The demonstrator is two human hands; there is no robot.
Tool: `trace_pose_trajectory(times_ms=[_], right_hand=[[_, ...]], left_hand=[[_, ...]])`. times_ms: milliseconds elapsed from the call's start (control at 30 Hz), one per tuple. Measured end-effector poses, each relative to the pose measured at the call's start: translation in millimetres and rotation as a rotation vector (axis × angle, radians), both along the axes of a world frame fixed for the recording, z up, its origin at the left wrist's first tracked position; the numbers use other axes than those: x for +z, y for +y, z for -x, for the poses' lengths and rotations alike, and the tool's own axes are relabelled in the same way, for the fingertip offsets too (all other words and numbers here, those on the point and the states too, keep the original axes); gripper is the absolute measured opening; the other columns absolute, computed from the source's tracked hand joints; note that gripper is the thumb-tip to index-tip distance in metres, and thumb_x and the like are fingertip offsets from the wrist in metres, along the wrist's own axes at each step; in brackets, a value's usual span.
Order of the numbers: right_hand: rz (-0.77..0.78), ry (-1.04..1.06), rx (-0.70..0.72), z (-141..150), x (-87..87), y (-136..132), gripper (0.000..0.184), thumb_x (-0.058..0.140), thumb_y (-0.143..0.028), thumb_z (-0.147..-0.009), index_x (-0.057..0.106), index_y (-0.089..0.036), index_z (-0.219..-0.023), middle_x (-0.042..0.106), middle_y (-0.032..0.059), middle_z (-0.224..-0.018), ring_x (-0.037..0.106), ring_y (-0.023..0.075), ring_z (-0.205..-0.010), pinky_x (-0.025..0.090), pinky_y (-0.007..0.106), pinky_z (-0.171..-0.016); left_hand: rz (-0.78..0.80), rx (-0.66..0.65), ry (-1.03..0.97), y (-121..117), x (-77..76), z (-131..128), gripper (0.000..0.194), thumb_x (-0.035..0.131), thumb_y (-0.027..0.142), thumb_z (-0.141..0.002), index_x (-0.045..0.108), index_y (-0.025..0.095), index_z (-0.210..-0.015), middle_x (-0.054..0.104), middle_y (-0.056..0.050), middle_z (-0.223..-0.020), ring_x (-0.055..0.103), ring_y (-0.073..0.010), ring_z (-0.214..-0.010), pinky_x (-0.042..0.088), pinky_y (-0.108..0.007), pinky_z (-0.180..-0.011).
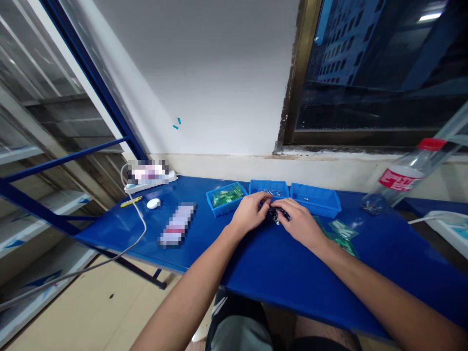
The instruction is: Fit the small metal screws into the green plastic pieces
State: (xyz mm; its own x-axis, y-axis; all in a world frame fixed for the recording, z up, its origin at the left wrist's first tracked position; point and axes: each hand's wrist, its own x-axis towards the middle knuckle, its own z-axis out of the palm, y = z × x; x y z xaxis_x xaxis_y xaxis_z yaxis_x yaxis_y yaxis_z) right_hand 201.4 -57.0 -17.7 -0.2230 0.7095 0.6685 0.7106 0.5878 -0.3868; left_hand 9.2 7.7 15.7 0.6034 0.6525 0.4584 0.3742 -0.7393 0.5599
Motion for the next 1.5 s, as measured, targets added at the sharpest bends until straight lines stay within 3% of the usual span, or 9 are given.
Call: trace_pose_trajectory(times_ms=[233, 400, 600, 733, 900, 1033, 1200, 1500], right_hand=[[-0.033, 0.127, -0.094, -3, 6.8, -5, 0.020, 0.058, -0.018, -0.098, 0.069, -0.025, -0.114, 0.074, 0.0080, -0.111, 0.070, 0.0273, -0.105, 0.058, 0.046, -0.096], [-0.001, 0.226, -0.063, -1, 7.6, -7, 0.013, 0.060, -0.025, -0.100, 0.068, -0.025, -0.110, 0.073, 0.0072, -0.108, 0.073, 0.0244, -0.095, 0.062, 0.042, -0.088], [0.027, 0.256, -0.102, 0, 9.6, -8, 0.011, 0.062, -0.031, -0.098, 0.069, -0.023, -0.103, 0.072, 0.0073, -0.101, 0.073, 0.0227, -0.083, 0.064, 0.039, -0.080], [0.049, 0.225, -0.167, -1, 9.7, -6, 0.017, 0.062, -0.031, -0.096, 0.070, -0.022, -0.108, 0.072, 0.0078, -0.097, 0.070, 0.0218, -0.076, 0.062, 0.038, -0.074], [0.135, 0.317, -0.149, -2, 6.9, -4, 0.019, 0.061, -0.033, -0.096, 0.073, -0.021, -0.104, 0.070, 0.0083, -0.097, 0.067, 0.0196, -0.075, 0.061, 0.034, -0.068], [0.208, 0.456, -0.082, -4, 5.0, -5, 0.017, 0.064, -0.029, -0.092, 0.072, -0.020, -0.104, 0.070, 0.0078, -0.102, 0.071, 0.0195, -0.081, 0.064, 0.033, -0.072], [0.163, 0.365, -0.028, -5, 4.8, -5, 0.015, 0.062, -0.031, -0.095, 0.074, -0.022, -0.100, 0.073, 0.0078, -0.107, 0.074, 0.0222, -0.090, 0.066, 0.038, -0.083], [0.294, 0.516, -0.129, -2, 4.7, -6, 0.025, 0.072, -0.044, -0.089, 0.072, -0.020, -0.098, 0.078, 0.0077, -0.095, 0.077, 0.0232, -0.077, 0.066, 0.038, -0.074]], left_hand=[[0.213, -0.086, -0.063, -5, 0.3, -3, 0.030, 0.063, 0.032, -0.097, 0.074, 0.017, -0.121, 0.082, -0.007, -0.104, 0.077, -0.0211, -0.087, 0.059, -0.029, -0.081], [0.328, -0.117, -0.168, -2, -2.8, -5, 0.028, 0.067, 0.035, -0.096, 0.078, 0.016, -0.112, 0.081, -0.008, -0.109, 0.077, -0.0222, -0.096, 0.059, -0.030, -0.089], [0.407, -0.105, -0.227, 2, -6.0, -6, 0.025, 0.072, 0.037, -0.093, 0.080, 0.016, -0.104, 0.082, -0.008, -0.102, 0.077, -0.0216, -0.092, 0.060, -0.029, -0.084], [0.453, -0.116, -0.266, 1, -7.3, -7, 0.027, 0.073, 0.031, -0.092, 0.076, 0.015, -0.114, 0.082, -0.009, -0.103, 0.078, -0.0202, -0.094, 0.061, -0.029, -0.085], [0.327, -0.054, -0.159, -5, 1.3, -5, 0.033, 0.066, 0.043, -0.097, 0.078, 0.016, -0.111, 0.082, -0.007, -0.101, 0.076, -0.0191, -0.086, 0.058, -0.026, -0.078], [0.298, -0.078, -0.068, -9, 6.7, -3, 0.038, 0.064, 0.049, -0.098, 0.082, 0.017, -0.105, 0.082, -0.004, -0.095, 0.075, -0.0202, -0.084, 0.055, -0.025, -0.076], [0.297, -0.073, -0.075, -5, 0.9, -4, 0.025, 0.068, 0.036, -0.096, 0.082, 0.017, -0.106, 0.083, -0.005, -0.100, 0.078, -0.0223, -0.092, 0.058, -0.027, -0.081], [0.305, -0.046, -0.086, -1, -7.7, -7, 0.017, 0.070, 0.018, -0.088, 0.082, 0.017, -0.100, 0.083, -0.004, -0.094, 0.079, -0.0190, -0.084, 0.062, -0.027, -0.079]])
